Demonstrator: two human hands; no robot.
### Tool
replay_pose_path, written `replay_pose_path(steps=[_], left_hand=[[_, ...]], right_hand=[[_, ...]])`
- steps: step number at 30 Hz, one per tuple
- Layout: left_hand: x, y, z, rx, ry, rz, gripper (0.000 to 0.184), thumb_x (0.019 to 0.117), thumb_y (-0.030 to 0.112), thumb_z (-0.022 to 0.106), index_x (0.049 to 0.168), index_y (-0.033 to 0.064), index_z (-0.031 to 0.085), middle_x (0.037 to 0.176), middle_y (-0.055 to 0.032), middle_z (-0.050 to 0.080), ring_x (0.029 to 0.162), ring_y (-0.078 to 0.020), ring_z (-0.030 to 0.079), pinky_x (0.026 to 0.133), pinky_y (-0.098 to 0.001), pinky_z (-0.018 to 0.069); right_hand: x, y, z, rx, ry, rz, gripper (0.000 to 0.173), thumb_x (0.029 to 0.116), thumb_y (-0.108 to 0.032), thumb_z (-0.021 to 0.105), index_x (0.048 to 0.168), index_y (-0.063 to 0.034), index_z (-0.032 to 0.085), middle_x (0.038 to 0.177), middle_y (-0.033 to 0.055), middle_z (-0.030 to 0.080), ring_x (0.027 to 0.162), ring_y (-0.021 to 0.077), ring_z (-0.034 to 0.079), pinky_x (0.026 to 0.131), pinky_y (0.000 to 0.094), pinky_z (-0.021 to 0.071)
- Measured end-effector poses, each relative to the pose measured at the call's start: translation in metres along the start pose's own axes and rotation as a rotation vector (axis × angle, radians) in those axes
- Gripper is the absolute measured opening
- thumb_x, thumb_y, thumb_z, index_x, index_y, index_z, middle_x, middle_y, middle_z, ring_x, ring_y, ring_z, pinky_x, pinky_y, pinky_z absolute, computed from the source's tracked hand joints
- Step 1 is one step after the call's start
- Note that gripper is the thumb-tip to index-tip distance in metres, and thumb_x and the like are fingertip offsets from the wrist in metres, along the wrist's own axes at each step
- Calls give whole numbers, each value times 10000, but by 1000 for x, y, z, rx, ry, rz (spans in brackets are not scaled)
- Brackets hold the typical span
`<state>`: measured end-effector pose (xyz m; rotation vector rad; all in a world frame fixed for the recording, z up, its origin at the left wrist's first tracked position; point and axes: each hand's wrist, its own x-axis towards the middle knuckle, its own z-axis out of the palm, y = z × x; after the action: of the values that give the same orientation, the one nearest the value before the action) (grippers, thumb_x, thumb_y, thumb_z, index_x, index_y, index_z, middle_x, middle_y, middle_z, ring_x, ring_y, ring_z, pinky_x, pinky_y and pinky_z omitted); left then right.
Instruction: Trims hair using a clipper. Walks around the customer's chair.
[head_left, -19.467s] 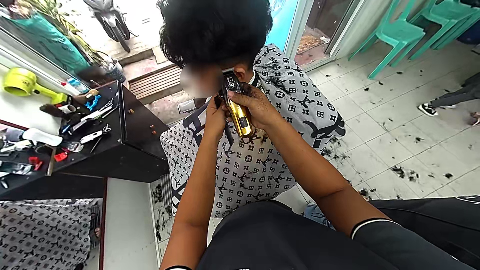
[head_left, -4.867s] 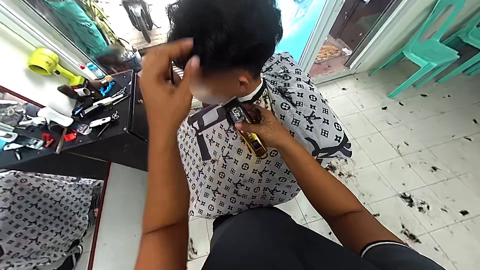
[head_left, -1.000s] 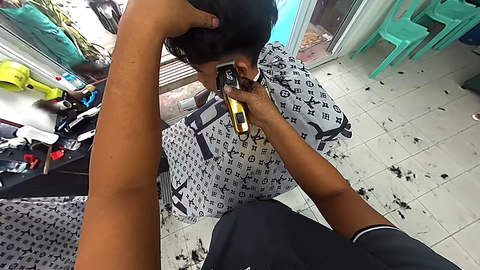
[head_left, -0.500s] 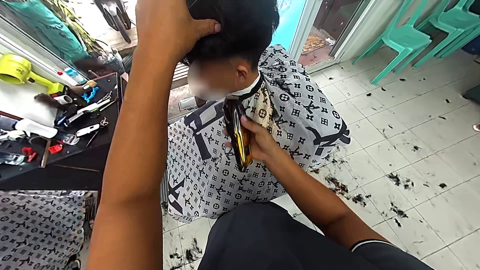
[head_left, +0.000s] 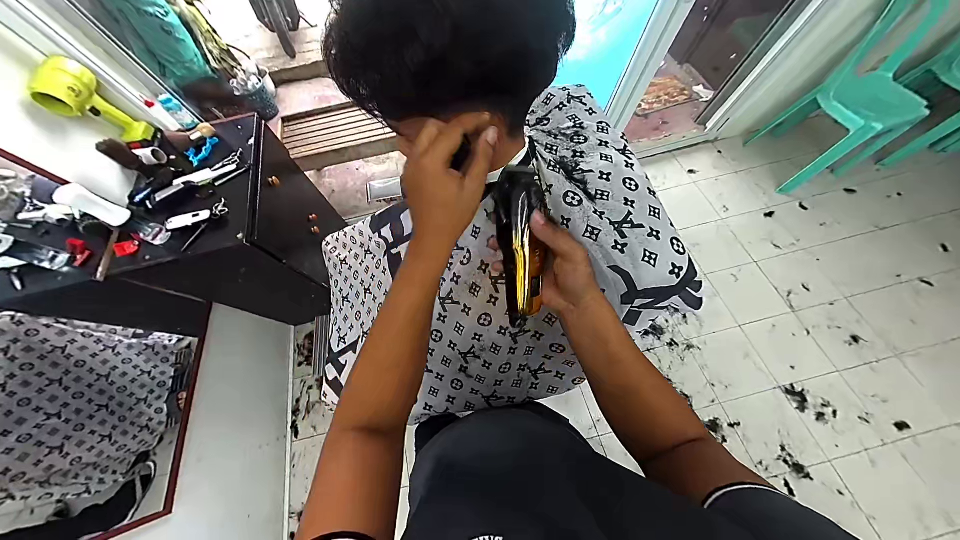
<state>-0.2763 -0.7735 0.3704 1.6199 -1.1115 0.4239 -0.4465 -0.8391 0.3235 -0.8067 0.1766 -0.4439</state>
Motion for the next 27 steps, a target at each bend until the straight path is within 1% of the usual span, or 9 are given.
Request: replay_pose_path(steps=[3,5,7,11,13,15,19,24,27], left_hand=[[-7,-3,19,-38,50,-63,228,973,271,715,1089,90,788,861,-31,658,747,-80,576,685,-234,473],[-8,-5,22,-93,101,-103,197,956,258,739,1020,74,760,866,-16,660,735,-69,581,664,-229,484],[-10,-13,24,-142,156,-106,158,938,191,748,986,42,726,856,-15,651,718,-65,569,644,-226,477],[-17,-31,27,-113,232,-121,121,895,66,715,981,-2,664,863,-34,617,751,-65,553,671,-212,463],[-19,-40,30,-74,258,-154,107,846,-12,678,948,-2,647,854,-44,601,757,-78,555,671,-212,467],[-20,-43,32,-20,266,-188,110,816,-45,669,917,-6,649,842,-53,606,758,-86,561,681,-221,469],[-19,-45,33,33,266,-242,102,781,-4,660,877,29,652,818,-34,612,748,-80,583,684,-238,490],[-17,-51,32,55,275,-247,68,812,19,690,838,40,632,793,-30,611,738,-84,590,683,-253,494],[-16,-51,31,57,263,-259,96,779,-14,665,857,33,637,798,-32,608,732,-85,582,676,-250,490]], right_hand=[[10,-19,3,-53,-5,-66,450,990,-312,605,1349,-96,439,1164,143,661,959,271,718,746,419,641],[17,-31,6,-142,-8,-52,364,1010,-269,576,1291,-64,470,1118,153,675,934,271,725,726,414,645],[24,-39,12,-207,-3,-5,314,1022,-218,563,1271,-40,494,1071,150,687,910,269,730,733,425,647],[39,-43,23,-233,-53,72,300,990,-146,562,1260,-22,520,1034,149,692,898,264,723,773,437,635],[46,-43,27,-205,-80,102,269,1012,-129,559,1251,-11,527,1031,160,689,906,272,720,795,449,630],[52,-43,32,-171,-85,124,253,1032,-132,559,1246,0,537,1023,161,692,907,272,720,816,455,624],[60,-40,38,-100,-81,145,232,1042,-152,563,1214,3,564,1039,161,688,937,271,713,849,460,615],[63,-40,39,-78,-109,144,239,1045,-167,555,1216,-1,567,1062,161,681,946,269,708,848,456,615],[64,-38,39,-89,-110,127,231,1037,-151,563,1211,0,569,1046,161,682,938,272,706,848,463,612]])
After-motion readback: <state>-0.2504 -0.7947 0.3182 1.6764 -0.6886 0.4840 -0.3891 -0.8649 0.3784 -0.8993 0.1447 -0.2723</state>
